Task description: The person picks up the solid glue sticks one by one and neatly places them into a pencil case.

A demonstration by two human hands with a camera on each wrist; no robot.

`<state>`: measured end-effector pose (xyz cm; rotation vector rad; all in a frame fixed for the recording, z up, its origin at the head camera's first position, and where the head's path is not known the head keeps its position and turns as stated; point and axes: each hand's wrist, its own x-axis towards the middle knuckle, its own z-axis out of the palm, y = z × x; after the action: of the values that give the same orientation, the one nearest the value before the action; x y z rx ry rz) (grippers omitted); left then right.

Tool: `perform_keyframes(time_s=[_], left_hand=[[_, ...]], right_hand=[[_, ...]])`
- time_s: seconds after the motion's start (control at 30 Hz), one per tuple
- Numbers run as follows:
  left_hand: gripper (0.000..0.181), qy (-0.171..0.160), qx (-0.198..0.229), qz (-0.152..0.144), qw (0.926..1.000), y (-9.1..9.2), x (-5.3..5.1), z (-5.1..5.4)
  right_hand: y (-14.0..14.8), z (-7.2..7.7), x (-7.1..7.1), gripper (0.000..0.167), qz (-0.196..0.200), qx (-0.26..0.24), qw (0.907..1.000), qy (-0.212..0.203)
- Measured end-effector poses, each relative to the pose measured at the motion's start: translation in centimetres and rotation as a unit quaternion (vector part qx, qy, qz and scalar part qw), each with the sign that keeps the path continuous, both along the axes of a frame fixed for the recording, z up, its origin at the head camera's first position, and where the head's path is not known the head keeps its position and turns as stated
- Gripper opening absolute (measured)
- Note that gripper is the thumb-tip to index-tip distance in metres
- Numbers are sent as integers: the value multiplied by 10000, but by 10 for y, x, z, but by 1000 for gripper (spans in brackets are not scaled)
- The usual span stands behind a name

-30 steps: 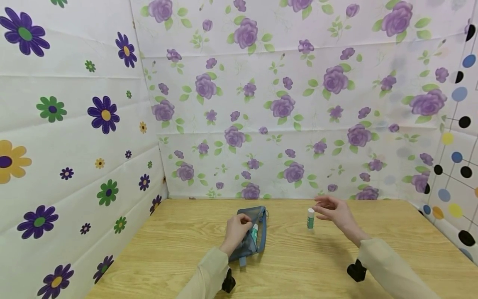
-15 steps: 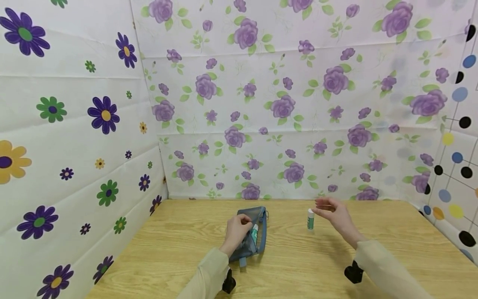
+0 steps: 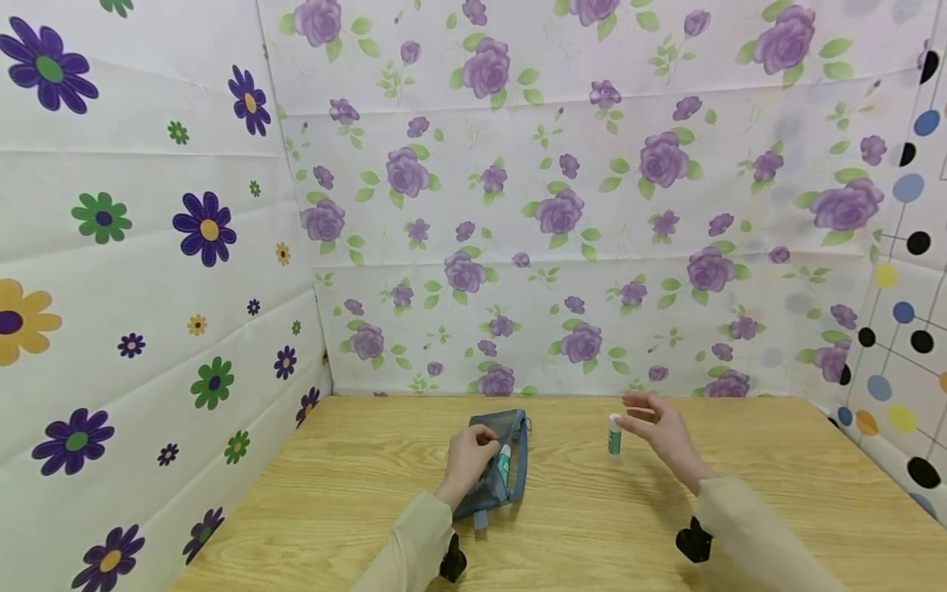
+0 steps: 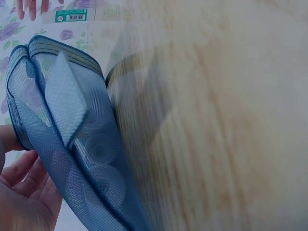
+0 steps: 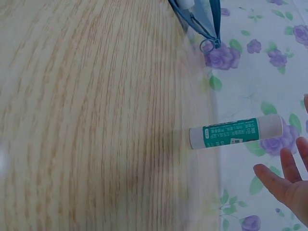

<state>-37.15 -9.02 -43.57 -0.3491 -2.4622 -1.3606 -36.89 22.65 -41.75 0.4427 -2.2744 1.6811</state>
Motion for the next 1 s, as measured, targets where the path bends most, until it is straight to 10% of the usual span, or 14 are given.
perform_keyframes(time_s=[1.0], left_hand=[[6, 22, 23, 1, 10000, 0, 1, 1]], right_hand=[[-8, -20, -7, 51, -189, -26, 9996, -222]])
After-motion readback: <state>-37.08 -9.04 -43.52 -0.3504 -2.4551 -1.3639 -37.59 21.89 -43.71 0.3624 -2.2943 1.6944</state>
